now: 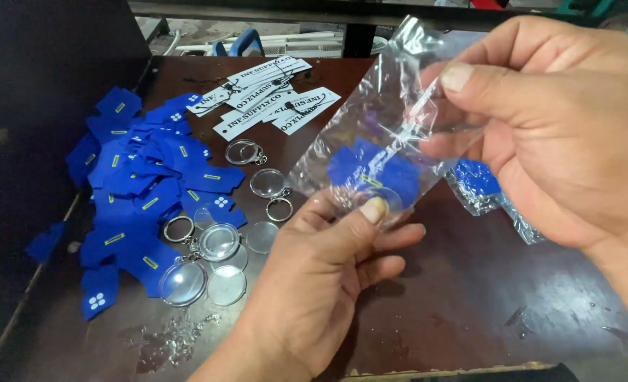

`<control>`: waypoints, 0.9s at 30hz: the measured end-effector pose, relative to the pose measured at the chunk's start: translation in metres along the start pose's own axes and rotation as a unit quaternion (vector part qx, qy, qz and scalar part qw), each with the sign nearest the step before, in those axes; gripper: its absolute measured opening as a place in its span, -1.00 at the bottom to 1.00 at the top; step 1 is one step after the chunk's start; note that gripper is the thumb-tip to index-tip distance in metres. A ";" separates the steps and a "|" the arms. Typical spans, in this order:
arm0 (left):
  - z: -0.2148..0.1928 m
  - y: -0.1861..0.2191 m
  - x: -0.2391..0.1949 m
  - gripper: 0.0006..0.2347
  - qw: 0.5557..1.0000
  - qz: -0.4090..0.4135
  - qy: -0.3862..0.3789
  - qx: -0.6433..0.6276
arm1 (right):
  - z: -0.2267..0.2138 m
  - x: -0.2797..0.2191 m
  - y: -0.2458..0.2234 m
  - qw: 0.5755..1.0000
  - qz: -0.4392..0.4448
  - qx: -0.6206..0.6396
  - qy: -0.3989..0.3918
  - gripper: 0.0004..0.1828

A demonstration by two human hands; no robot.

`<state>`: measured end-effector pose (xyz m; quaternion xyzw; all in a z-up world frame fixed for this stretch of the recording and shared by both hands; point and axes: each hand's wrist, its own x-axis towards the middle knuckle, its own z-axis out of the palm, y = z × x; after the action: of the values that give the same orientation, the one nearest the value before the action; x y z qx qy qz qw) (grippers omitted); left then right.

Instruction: Packaging blue keychain tags and clear plastic discs into small plastic bags and sealing them with a stapler.

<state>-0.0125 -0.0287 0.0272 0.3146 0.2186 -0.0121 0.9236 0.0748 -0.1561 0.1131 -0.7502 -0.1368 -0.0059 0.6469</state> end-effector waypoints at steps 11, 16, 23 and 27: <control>0.006 0.010 -0.004 -0.80 0.988 0.044 0.016 0.147 | 0.002 -0.011 -0.006 0.956 0.231 -0.171 -0.060 -0.82; 0.000 0.011 -0.003 -0.60 0.985 0.093 0.008 0.142 | -0.002 -0.008 -0.003 0.928 0.143 -0.331 -0.097 -0.78; -0.015 0.034 -0.008 -0.50 0.940 0.173 -0.064 0.286 | -0.013 0.010 0.005 0.883 -0.241 -0.334 -0.225 -0.90; -0.028 0.021 -0.001 -0.64 0.928 0.198 -0.107 0.296 | 0.001 0.016 0.003 0.883 -0.244 -0.326 -0.232 -0.93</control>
<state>-0.0210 0.0045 0.0200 0.6071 0.0384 0.0736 0.7903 0.0909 -0.1524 0.1131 -0.8413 -0.4526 -0.0335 0.2938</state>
